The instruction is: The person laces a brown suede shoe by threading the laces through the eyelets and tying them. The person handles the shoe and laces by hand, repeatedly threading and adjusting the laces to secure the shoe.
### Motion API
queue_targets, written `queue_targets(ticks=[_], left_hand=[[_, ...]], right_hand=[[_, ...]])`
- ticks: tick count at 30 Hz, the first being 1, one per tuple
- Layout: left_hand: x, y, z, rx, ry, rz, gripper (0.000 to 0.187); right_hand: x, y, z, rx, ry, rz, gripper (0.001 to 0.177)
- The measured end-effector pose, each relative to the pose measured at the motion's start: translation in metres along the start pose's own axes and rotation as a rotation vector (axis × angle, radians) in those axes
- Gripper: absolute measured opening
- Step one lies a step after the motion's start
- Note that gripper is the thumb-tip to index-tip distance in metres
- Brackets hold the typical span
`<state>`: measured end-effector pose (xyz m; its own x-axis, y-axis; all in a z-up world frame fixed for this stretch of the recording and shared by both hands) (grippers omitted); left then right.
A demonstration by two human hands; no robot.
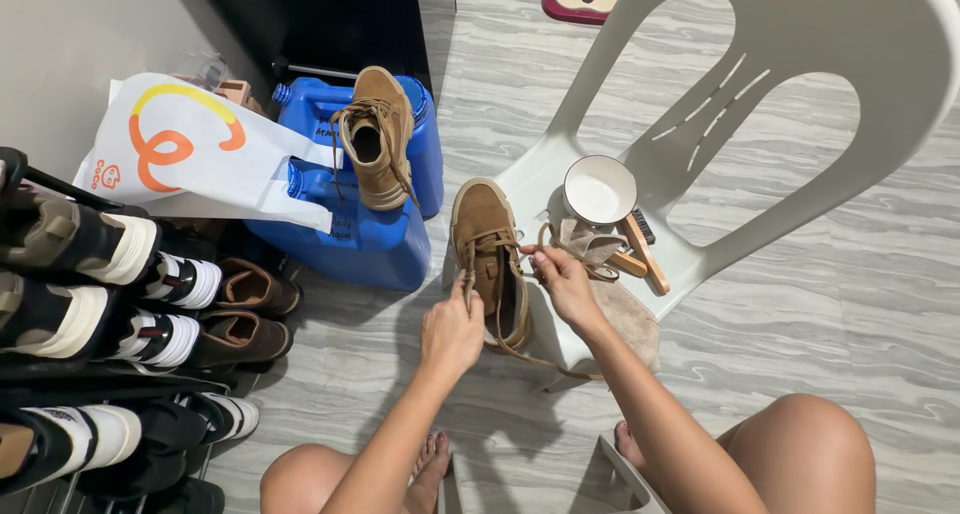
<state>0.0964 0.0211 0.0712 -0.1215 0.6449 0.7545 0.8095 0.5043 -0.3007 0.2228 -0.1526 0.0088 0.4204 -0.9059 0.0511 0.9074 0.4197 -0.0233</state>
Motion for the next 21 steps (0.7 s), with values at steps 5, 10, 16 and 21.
queue_targets(ticks=[5, 10, 16, 21], left_hand=[[0.027, -0.011, -0.037, -0.303, -0.113, -0.166, 0.058], [0.025, 0.006, -0.062, -0.367, -0.033, -0.096, 0.039], [0.018, 0.052, -0.068, -0.171, 0.2, 0.018, 0.032], [0.012, 0.053, -0.063, -0.245, 0.05, -0.068, 0.036]], right_hand=[[-0.004, -0.003, 0.025, 0.201, -0.2, -0.145, 0.03], [-0.006, 0.0, 0.008, -0.023, 0.175, -0.159, 0.03], [-0.006, -0.002, 0.001, -0.03, 0.182, -0.098, 0.018], [0.002, 0.002, -0.004, -0.067, 0.229, -0.087, 0.012]])
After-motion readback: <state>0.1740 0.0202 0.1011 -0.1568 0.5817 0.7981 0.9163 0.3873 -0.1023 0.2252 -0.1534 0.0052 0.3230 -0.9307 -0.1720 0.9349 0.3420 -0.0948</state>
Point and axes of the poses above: each hand's wrist, its own y-axis towards the middle knuckle, its own x-axis out of the back of the hand, z = x × y, the point moved 8 cm from there along y, towards the middle knuckle, and after that the axes turned 7 degrees about x, right-handed, at the moved point
